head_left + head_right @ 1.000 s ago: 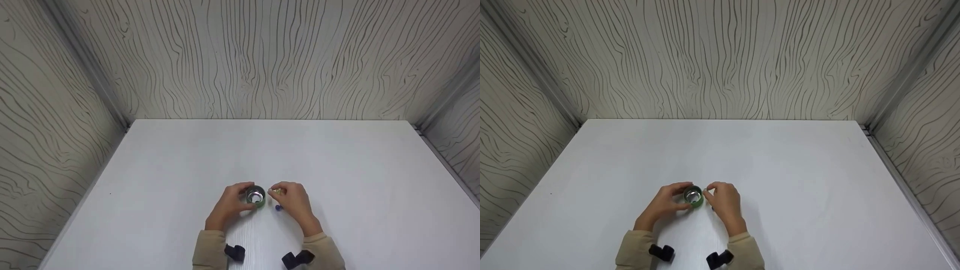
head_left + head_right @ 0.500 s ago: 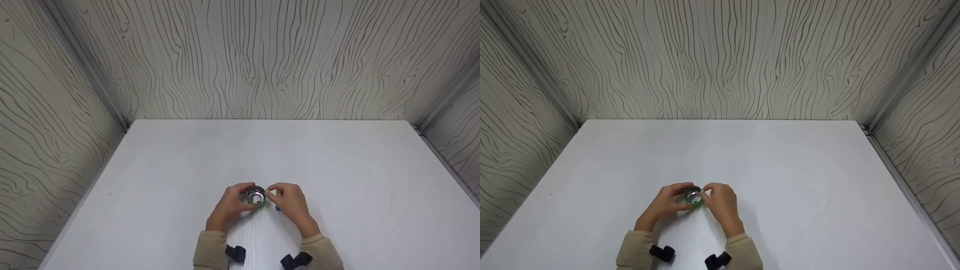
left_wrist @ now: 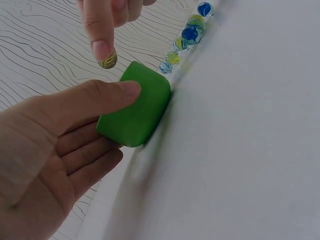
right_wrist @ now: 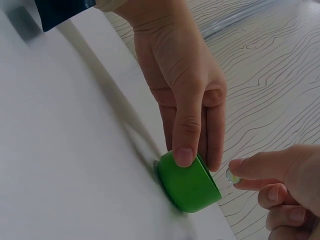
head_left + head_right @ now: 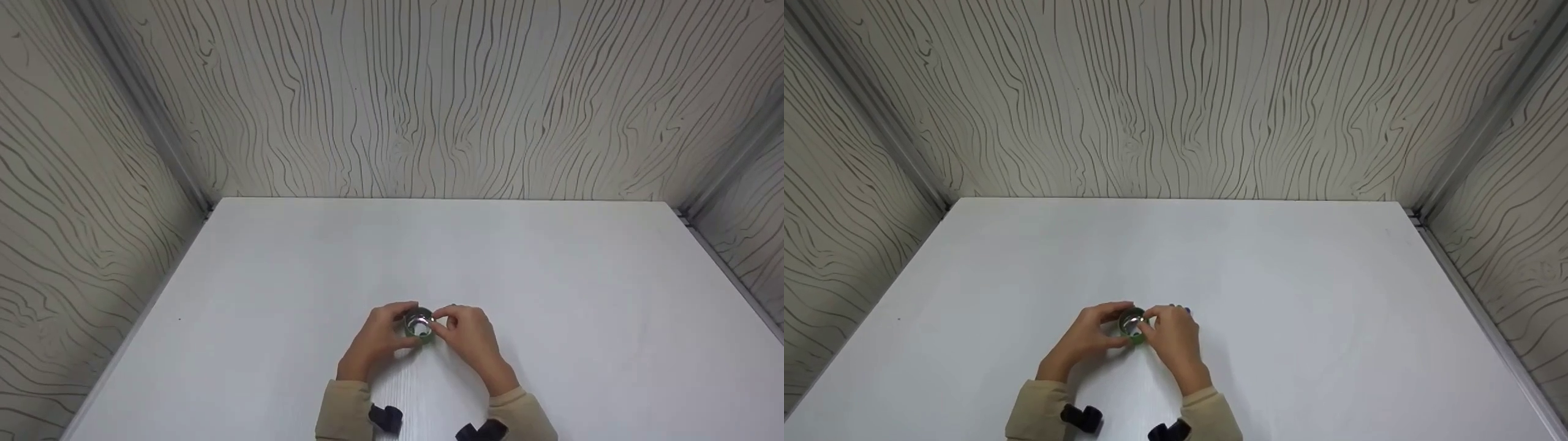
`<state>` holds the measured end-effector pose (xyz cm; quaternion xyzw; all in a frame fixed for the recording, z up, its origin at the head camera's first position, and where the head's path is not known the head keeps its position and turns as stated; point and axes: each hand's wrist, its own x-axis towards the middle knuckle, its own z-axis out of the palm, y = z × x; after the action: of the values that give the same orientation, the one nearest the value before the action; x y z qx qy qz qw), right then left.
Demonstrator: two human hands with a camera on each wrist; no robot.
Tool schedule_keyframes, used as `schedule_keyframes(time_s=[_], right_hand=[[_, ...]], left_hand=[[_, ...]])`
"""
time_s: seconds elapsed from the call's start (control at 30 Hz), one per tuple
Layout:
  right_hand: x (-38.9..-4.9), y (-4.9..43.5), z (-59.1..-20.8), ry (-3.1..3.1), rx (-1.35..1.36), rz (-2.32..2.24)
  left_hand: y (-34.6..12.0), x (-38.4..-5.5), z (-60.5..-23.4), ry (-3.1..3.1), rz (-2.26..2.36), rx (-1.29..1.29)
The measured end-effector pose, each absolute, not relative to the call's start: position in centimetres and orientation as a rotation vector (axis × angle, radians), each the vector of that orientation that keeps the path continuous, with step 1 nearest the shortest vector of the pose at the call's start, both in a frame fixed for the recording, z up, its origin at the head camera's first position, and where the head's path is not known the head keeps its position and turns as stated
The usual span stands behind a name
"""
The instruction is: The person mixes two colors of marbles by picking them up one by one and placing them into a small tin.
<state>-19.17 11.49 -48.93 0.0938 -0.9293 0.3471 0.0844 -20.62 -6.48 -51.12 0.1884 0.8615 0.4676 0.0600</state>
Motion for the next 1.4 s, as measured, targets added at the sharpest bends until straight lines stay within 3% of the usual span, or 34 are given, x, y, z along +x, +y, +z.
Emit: schedule_keyframes(time_s=[1.4], right_hand=[[-19.3,12.5,-48.4,-2.799,0.189,1.199]], left_hand=[[-6.5,-20.6,-51.3,2.589,1.428,0.598]])
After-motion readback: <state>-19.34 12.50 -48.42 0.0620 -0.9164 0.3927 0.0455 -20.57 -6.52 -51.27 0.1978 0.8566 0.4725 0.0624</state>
